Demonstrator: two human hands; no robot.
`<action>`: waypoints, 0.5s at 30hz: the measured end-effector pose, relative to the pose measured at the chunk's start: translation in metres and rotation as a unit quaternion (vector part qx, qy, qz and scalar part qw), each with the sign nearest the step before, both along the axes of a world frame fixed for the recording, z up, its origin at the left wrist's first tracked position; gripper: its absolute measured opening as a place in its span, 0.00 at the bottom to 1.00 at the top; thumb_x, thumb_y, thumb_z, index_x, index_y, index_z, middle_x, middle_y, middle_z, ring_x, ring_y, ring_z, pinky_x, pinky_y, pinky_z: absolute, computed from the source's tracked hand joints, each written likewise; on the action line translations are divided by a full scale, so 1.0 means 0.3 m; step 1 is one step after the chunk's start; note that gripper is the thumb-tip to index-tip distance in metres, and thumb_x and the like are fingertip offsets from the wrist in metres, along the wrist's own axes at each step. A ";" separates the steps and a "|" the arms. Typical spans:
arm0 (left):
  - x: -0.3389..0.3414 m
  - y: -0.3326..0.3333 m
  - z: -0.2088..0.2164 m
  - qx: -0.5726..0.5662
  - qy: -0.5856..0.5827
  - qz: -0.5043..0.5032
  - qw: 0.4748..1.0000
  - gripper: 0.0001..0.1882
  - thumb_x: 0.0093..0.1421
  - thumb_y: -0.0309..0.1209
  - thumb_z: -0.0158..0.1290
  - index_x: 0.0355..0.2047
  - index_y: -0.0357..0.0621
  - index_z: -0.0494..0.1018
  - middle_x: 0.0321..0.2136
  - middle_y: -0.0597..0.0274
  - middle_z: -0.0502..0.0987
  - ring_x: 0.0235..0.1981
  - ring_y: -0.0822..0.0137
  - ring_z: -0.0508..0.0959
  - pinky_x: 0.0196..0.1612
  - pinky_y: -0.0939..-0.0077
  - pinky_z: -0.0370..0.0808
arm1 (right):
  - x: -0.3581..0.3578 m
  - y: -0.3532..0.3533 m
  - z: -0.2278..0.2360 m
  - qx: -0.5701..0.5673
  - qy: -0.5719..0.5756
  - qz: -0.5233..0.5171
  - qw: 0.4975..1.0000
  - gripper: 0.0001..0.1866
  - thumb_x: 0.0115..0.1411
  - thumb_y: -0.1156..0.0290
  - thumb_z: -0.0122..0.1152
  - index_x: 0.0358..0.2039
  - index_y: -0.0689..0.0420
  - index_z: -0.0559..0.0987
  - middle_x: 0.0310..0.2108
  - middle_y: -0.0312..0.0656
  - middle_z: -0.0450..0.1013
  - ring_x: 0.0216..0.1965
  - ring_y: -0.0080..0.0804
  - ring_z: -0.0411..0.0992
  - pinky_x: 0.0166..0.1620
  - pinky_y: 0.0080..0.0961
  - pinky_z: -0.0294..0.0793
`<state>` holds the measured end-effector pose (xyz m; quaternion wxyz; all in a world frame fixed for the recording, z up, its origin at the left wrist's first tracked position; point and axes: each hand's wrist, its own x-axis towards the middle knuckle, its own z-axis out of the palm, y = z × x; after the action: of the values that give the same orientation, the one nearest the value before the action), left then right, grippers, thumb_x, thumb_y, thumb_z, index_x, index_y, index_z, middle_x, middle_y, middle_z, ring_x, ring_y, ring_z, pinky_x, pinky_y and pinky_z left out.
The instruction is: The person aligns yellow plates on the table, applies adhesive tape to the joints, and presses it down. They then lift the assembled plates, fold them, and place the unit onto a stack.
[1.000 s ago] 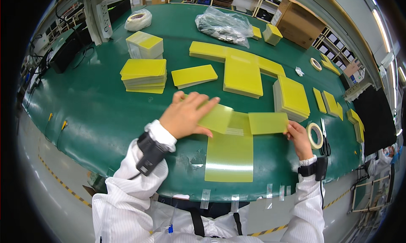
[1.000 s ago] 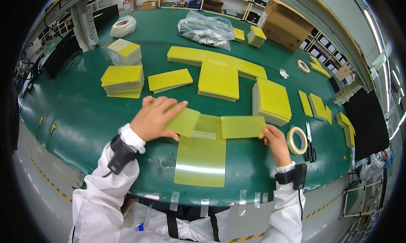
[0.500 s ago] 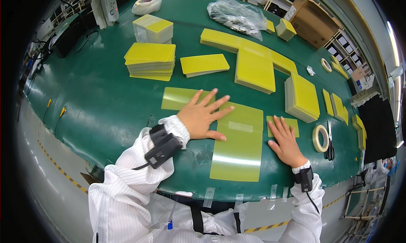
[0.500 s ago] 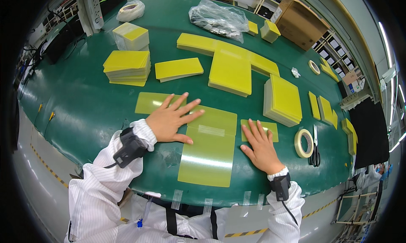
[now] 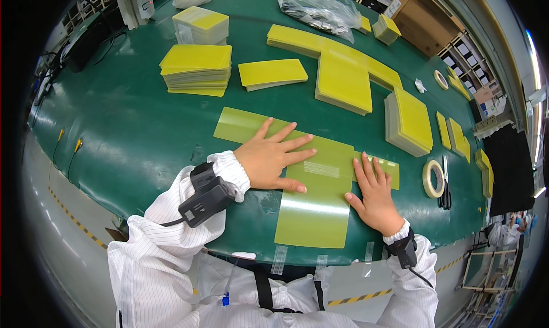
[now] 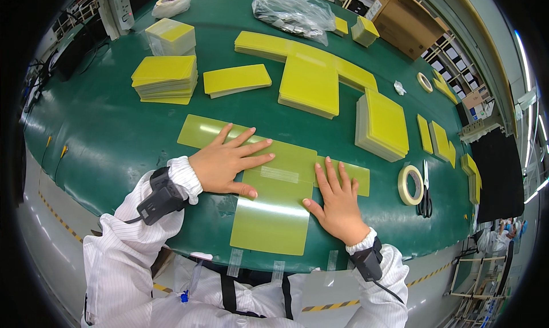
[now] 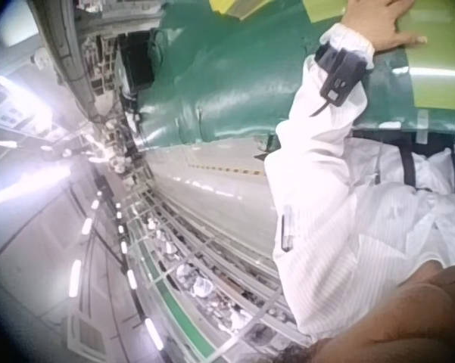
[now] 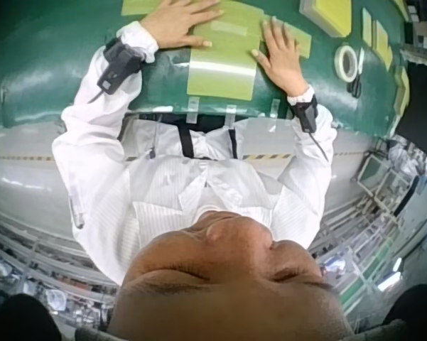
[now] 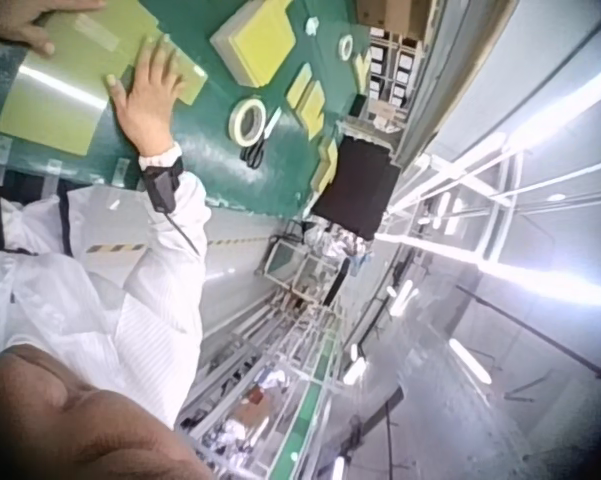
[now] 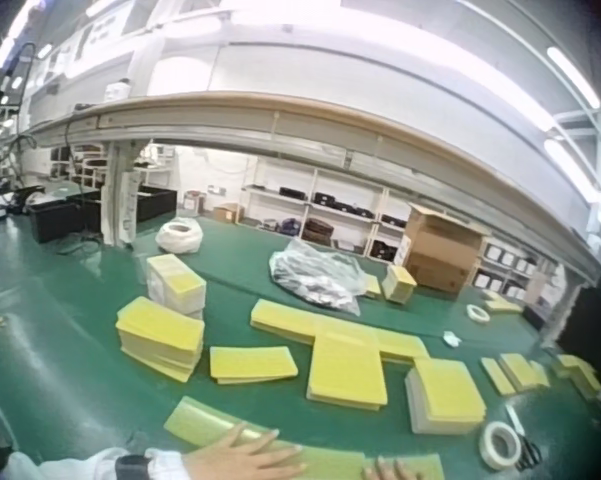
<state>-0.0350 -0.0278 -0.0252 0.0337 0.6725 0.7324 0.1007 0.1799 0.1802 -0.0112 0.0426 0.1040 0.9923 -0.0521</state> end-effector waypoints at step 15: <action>0.197 0.192 -0.057 0.075 -0.064 -0.066 0.993 0.45 0.55 0.66 0.43 0.63 0.48 0.57 0.65 0.48 0.54 0.66 0.47 0.52 0.66 0.49 0.48 | 0.054 0.064 0.006 -0.027 0.005 -0.004 1.000 0.31 0.65 0.57 0.47 0.66 0.50 0.56 0.68 0.38 0.49 0.70 0.46 0.42 0.64 0.61 0.42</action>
<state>0.0241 0.0299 -0.0422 0.0365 0.7125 0.6728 0.1960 0.1962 0.1993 -0.0094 0.0406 0.1064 0.9903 -0.0796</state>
